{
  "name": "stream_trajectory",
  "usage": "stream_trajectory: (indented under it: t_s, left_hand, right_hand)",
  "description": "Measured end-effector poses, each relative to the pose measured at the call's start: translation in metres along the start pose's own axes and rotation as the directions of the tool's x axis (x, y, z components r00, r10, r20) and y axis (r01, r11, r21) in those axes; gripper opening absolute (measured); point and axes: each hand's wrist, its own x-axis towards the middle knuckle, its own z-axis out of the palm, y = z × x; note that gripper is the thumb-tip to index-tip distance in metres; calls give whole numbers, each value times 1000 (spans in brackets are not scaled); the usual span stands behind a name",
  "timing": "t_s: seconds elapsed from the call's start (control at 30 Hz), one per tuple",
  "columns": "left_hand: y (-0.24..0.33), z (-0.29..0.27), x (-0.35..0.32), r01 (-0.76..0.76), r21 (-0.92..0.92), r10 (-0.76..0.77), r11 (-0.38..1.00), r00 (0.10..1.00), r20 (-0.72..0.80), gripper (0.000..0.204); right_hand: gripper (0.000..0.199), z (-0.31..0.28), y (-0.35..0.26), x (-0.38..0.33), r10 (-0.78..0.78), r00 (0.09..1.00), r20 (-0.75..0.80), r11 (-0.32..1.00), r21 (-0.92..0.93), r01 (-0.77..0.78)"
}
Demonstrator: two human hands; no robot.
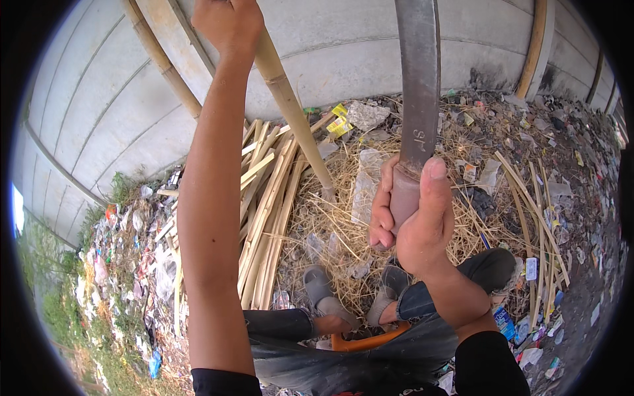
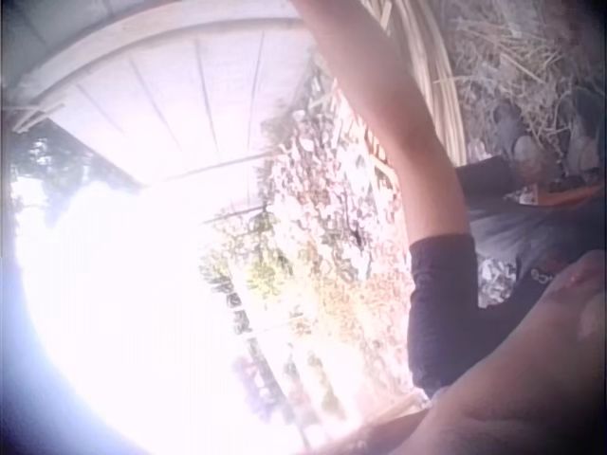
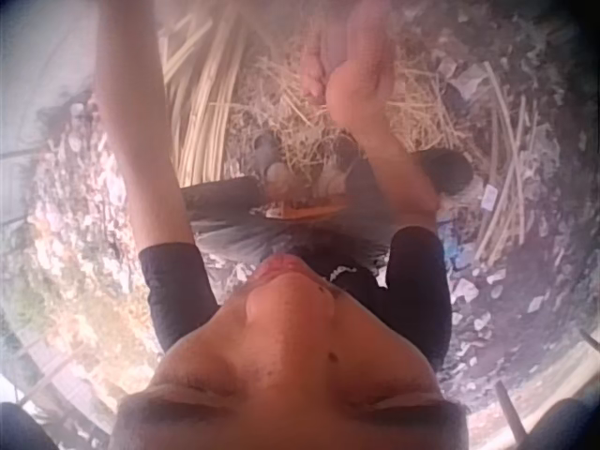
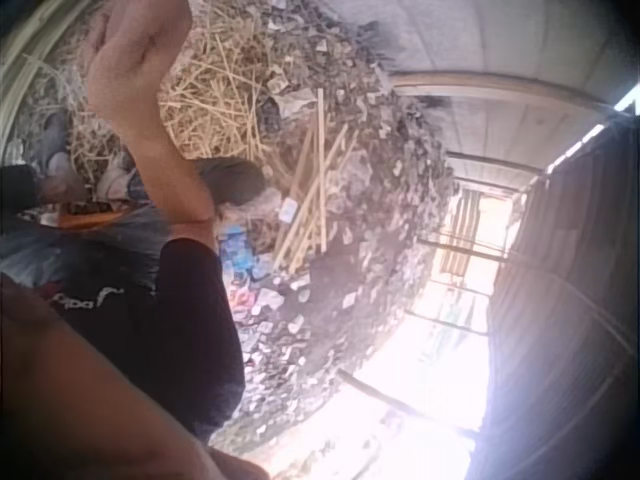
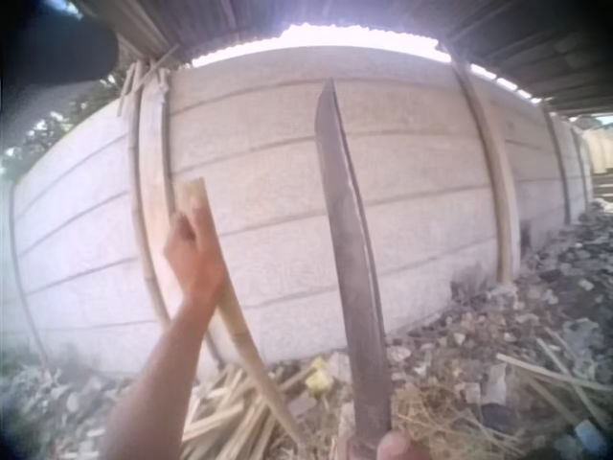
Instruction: The person sits on the ground and uses a knife to split long bamboo poles into thin strips. They hold the bamboo with one hand and use the knife to carefully separate the material, occasionally switching to a machete to split thicker sections.
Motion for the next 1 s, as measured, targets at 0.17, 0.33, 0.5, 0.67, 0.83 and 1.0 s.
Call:
stream_trajectory:
  t_s: [0.17, 0.33, 0.5, 0.67, 0.83, 1.0]
  left_hand:
    - [6, 3, -1, -10, -40, 9, 999, 1000, -26, 58]
    - [1, -2, 4, -27, -28, 26, 999, 998, -51, 56]
    - [11, 3, -4, -80, -46, 79, 996, 997, -17, 55]
    - [-2, 2, -1, -54, -2, 54, 999, 998, -22, 59]
    - [-38, -2, 26, -148, 76, 155, 986, 984, -92, 63]
    - [-34, -20, 23, 59, 74, -57, 995, 998, -26, 61]
  right_hand:
    - [53, -56, 158, -5, 564, 825, -22, 777, -325, -540]
    - [54, -91, 219, -18, 719, 690, -77, 653, -265, -710]
    - [58, -33, 165, 8, 509, 859, -52, 821, -271, -502]
    - [59, -3, 184, 20, 218, 976, 19, 950, -234, -207]
    - [53, -94, 352, -19, 625, 748, -224, 601, -474, -644]
    - [54, -143, 389, -47, 823, 433, -367, 423, -111, -899]
